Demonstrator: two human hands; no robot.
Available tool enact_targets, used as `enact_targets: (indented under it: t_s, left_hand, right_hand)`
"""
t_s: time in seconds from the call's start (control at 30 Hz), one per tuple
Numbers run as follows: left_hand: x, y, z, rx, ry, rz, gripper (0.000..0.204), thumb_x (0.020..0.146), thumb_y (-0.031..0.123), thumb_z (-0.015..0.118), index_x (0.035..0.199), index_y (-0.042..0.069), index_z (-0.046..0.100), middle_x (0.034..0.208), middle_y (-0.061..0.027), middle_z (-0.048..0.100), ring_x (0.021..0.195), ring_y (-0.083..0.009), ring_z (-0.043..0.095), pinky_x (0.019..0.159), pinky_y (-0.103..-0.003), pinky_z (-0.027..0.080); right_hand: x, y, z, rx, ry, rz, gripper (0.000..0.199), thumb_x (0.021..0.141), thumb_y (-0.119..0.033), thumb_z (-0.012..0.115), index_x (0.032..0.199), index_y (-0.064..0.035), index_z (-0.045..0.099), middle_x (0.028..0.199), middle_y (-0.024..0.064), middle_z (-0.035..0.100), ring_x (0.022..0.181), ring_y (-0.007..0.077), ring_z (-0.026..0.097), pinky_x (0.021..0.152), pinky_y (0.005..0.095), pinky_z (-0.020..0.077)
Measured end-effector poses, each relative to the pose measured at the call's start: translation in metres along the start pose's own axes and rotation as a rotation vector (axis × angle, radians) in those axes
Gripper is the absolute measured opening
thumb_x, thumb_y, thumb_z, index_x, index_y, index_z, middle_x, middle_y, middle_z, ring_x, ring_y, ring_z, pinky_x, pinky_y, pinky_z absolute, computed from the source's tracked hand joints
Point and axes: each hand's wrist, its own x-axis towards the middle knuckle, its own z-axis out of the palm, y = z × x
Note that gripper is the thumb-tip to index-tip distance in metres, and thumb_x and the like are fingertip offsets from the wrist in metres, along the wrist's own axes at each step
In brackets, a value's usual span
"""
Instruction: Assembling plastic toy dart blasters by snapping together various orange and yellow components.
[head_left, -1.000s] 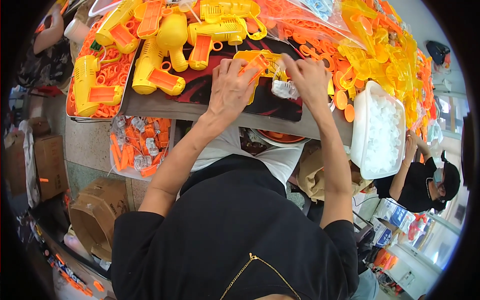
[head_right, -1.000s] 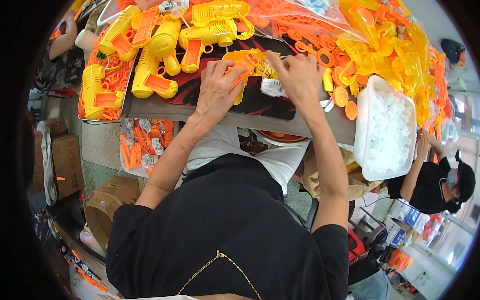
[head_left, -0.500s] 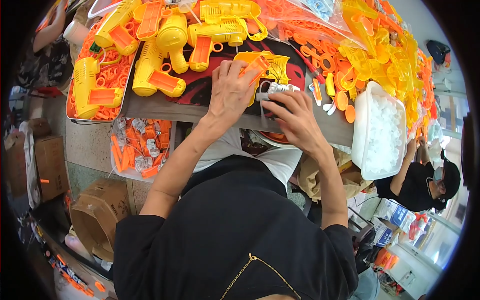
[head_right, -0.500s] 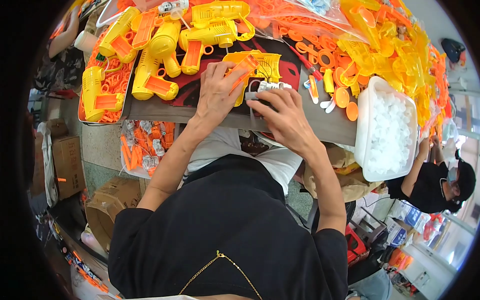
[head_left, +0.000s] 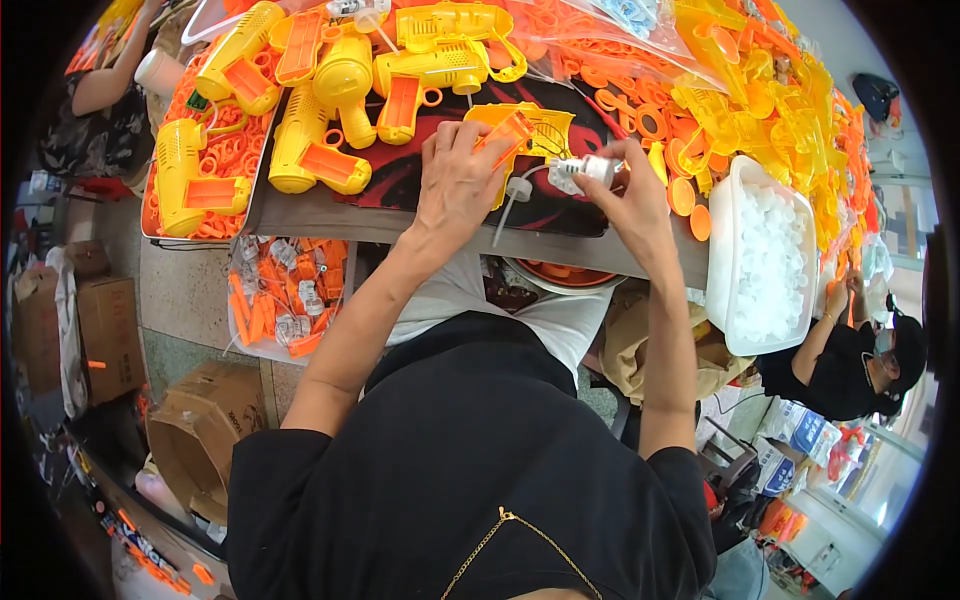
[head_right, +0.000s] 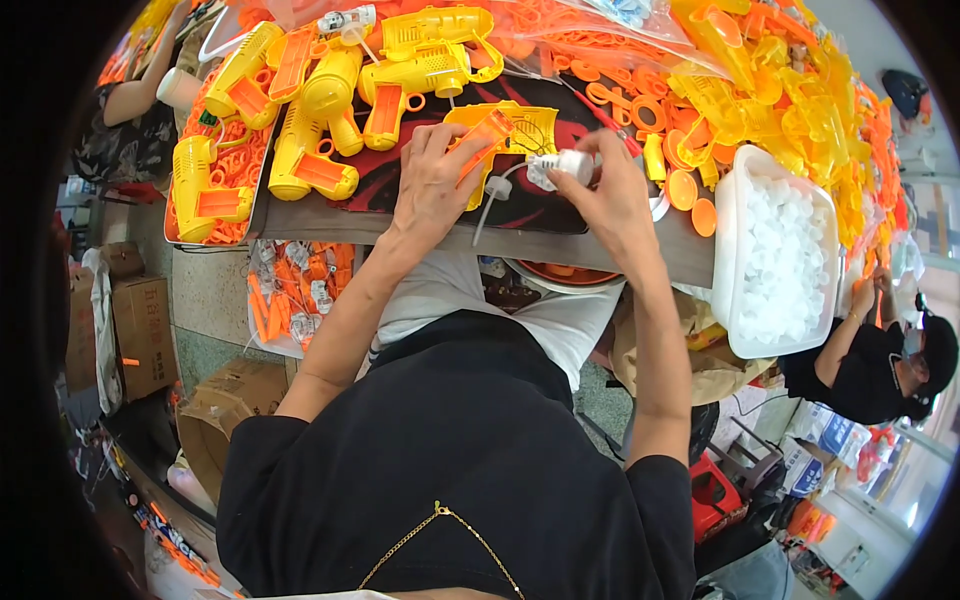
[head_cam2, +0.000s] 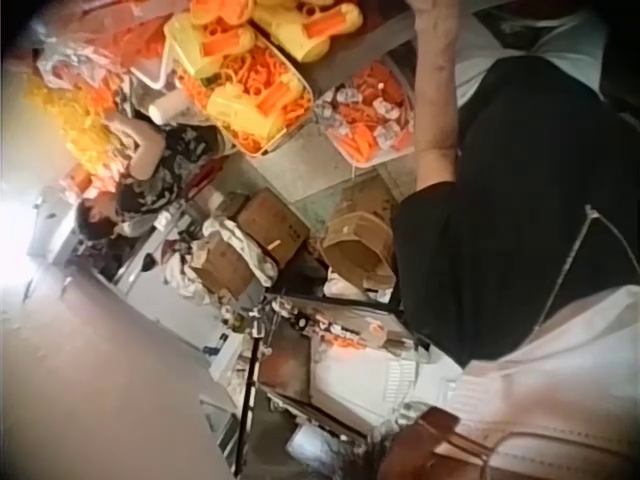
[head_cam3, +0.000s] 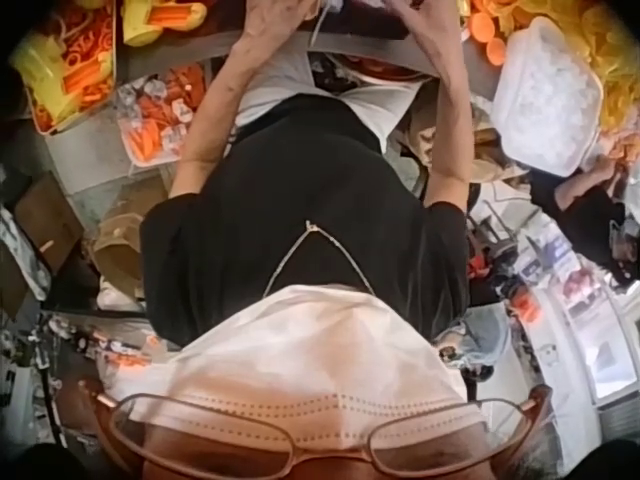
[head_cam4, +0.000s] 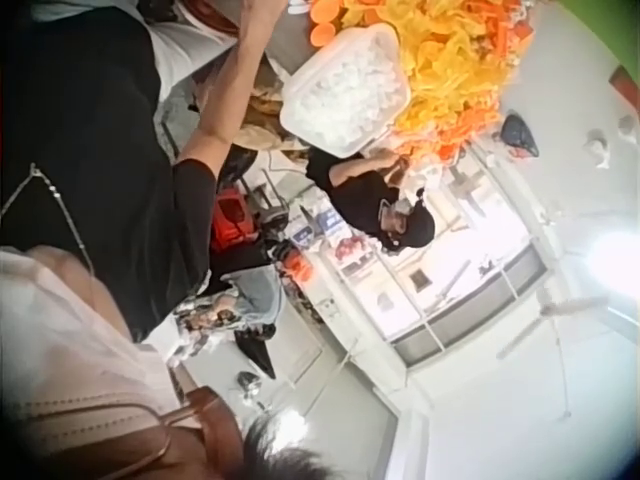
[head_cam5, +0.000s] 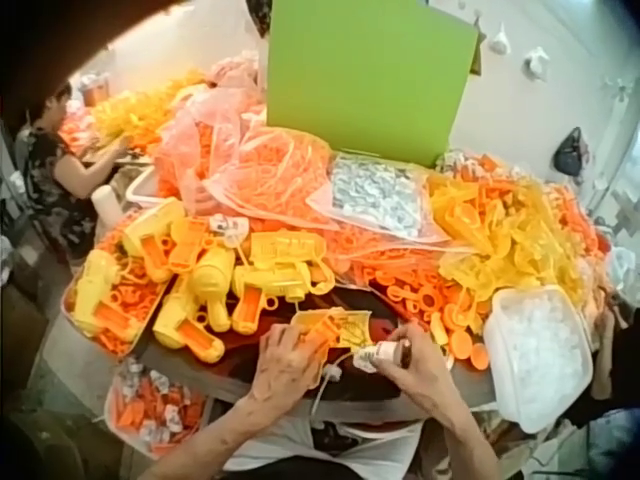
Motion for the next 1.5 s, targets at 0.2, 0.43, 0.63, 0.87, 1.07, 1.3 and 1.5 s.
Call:
enact_targets:
  t_s: [0.2,0.43,0.63,0.87,1.07,1.3,1.5]
  left_hand:
    - [0.0,-0.001,-0.004,-0.001,-0.013,0.01,0.035,0.081,0.011,0.073,0.116,0.015,0.068,0.111,-0.0062,0.057,0.109,-0.0273,0.051,0.095,-0.042,0.041]
    - [0.0,-0.002,-0.002,-0.048,0.004,0.0,0.033,0.083,0.012,0.071,0.115,0.014,0.068,0.11,-0.0061,0.057,0.109,-0.0274,0.051,0.095,-0.042,0.041]
    - [-0.001,-0.002,-0.003,-0.068,0.015,-0.017,0.031,0.083,0.013,0.072,0.114,0.013,0.068,0.108,-0.0061,0.057,0.108,-0.0275,0.05,0.095,-0.043,0.042]
    - [-0.002,-0.001,-0.001,-0.066,0.039,0.002,0.032,0.082,0.012,0.073,0.114,0.014,0.069,0.111,-0.0067,0.058,0.109,-0.0283,0.051,0.095,-0.042,0.042]
    - [-0.004,0.003,-0.005,-0.151,0.037,-0.073,0.032,0.081,0.009,0.075,0.113,0.01,0.072,0.114,-0.0097,0.061,0.111,-0.0306,0.053,0.096,-0.04,0.045]
    - [-0.005,-0.006,-0.009,-0.186,0.014,-0.036,0.033,0.082,0.007,0.074,0.114,0.009,0.071,0.115,-0.011,0.06,0.112,-0.0313,0.053,0.098,-0.04,0.045]
    - [-0.006,0.0,-0.009,-0.151,0.026,-0.03,0.032,0.082,0.007,0.074,0.114,0.009,0.071,0.115,-0.011,0.06,0.114,-0.0319,0.051,0.099,-0.041,0.044]
  right_hand:
    - [0.03,-0.041,-0.024,-0.495,-0.028,-0.559,0.036,0.08,-0.003,0.07,0.112,-0.0091,0.056,0.12,0.0072,0.058,0.093,0.0308,0.062,0.077,0.0413,0.0537]
    - [0.013,0.019,-0.008,-0.758,0.153,-0.721,0.04,0.071,0.003,0.069,0.107,-0.0119,0.06,0.126,0.0079,0.054,0.103,0.0311,0.056,0.08,0.0428,0.0525]
    - [-0.005,0.027,0.016,-0.445,0.168,-0.571,0.035,0.085,-0.008,0.074,0.113,-0.0087,0.053,0.126,0.0141,0.052,0.104,0.0348,0.055,0.081,0.0415,0.0508]
    - [-0.005,0.02,0.029,0.164,0.226,0.046,0.032,0.096,-0.019,0.067,0.115,-0.0003,0.049,0.105,0.012,0.059,0.078,0.0156,0.062,0.067,0.0302,0.052]
    - [0.003,0.033,0.023,0.623,0.06,0.237,0.025,0.098,-0.018,0.064,0.113,-0.0031,0.05,0.109,0.0075,0.057,0.09,0.0124,0.063,0.071,0.0273,0.0554]
    - [-0.006,0.016,0.027,-0.257,0.396,-0.471,0.019,0.081,0.0,0.075,0.09,-0.0067,0.06,0.109,0.0099,0.053,0.089,0.0217,0.057,0.082,0.0352,0.049]
    - [-0.018,0.029,0.047,-0.461,0.446,-0.559,0.022,0.076,-0.005,0.081,0.088,-0.01,0.063,0.106,0.007,0.05,0.089,0.0257,0.052,0.073,0.0379,0.0471]
